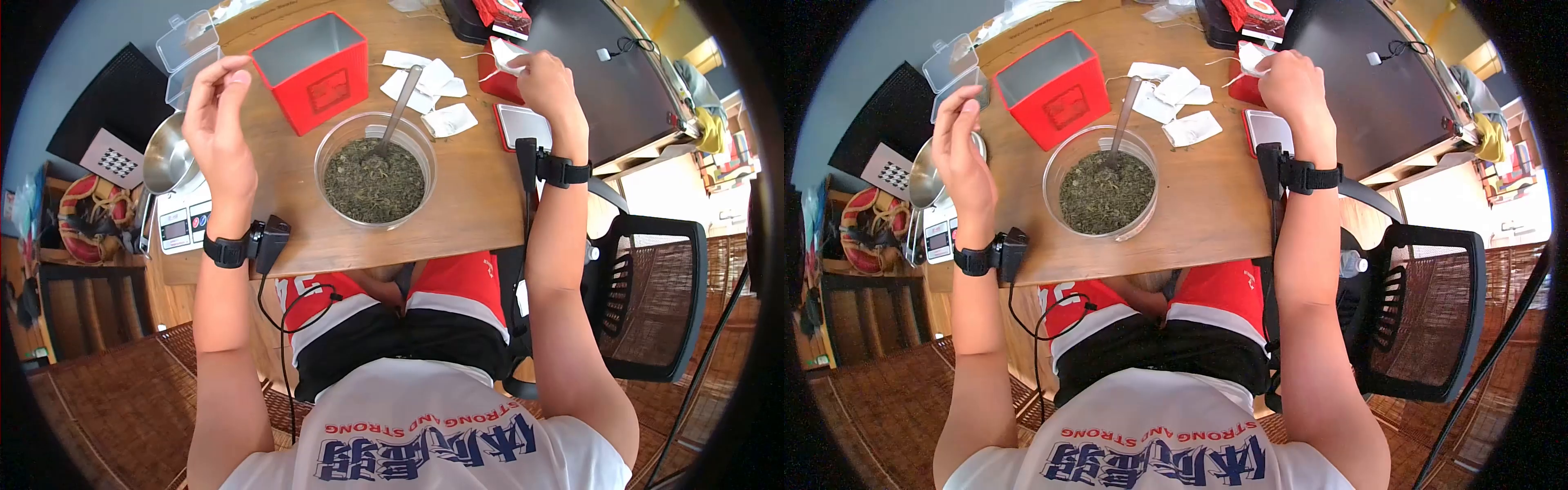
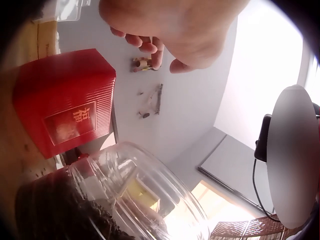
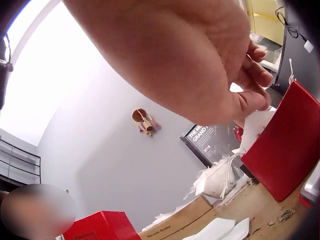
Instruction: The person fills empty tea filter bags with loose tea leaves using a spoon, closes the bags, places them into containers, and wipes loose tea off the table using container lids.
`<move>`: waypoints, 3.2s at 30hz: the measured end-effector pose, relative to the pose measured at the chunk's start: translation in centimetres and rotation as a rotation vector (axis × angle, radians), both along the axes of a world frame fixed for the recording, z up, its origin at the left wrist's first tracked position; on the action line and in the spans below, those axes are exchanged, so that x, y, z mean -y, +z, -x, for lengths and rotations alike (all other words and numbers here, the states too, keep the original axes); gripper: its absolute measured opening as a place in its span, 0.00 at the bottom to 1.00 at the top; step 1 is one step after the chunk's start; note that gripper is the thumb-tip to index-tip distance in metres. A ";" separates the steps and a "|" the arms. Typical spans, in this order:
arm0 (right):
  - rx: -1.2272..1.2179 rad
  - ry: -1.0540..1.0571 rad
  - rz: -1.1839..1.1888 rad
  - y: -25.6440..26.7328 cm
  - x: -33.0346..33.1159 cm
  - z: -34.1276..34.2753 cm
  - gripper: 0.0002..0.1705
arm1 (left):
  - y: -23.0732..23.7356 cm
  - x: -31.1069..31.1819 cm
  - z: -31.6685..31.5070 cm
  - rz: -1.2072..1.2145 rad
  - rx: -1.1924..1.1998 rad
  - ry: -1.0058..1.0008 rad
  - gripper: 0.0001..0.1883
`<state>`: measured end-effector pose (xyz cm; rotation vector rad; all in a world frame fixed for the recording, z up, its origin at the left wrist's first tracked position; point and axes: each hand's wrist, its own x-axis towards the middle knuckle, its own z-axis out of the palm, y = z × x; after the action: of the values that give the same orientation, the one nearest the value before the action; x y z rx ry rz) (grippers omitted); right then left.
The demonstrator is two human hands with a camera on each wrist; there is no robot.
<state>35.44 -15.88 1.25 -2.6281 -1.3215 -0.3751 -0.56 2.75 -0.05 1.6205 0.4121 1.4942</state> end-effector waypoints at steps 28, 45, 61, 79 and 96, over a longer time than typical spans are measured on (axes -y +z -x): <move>-0.408 0.688 -0.117 -0.2 -6.5 3.8 0.19 | -1.4 -0.6 -0.9 0.164 -0.182 -0.112 0.51; -0.323 0.882 0.281 11.4 -9.1 15.8 0.16 | -1.7 -1.3 -0.9 0.054 -0.219 -0.193 0.50; -0.041 0.603 0.835 7.6 -18.2 18.3 0.28 | -1.5 -1.4 -1.5 -0.076 -0.127 -0.132 0.46; -0.207 0.653 0.586 8.1 -15.5 18.1 0.23 | -0.2 -0.7 -0.4 -0.098 -0.311 -0.131 0.50; -0.688 1.194 -0.143 10.2 -5.4 13.5 0.18 | -1.0 -0.9 -0.9 0.022 -0.304 -0.162 0.51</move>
<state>21.92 -10.46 11.47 -1.2230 -2.0637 0.5267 0.38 3.69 -1.04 1.8243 0.4505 1.1231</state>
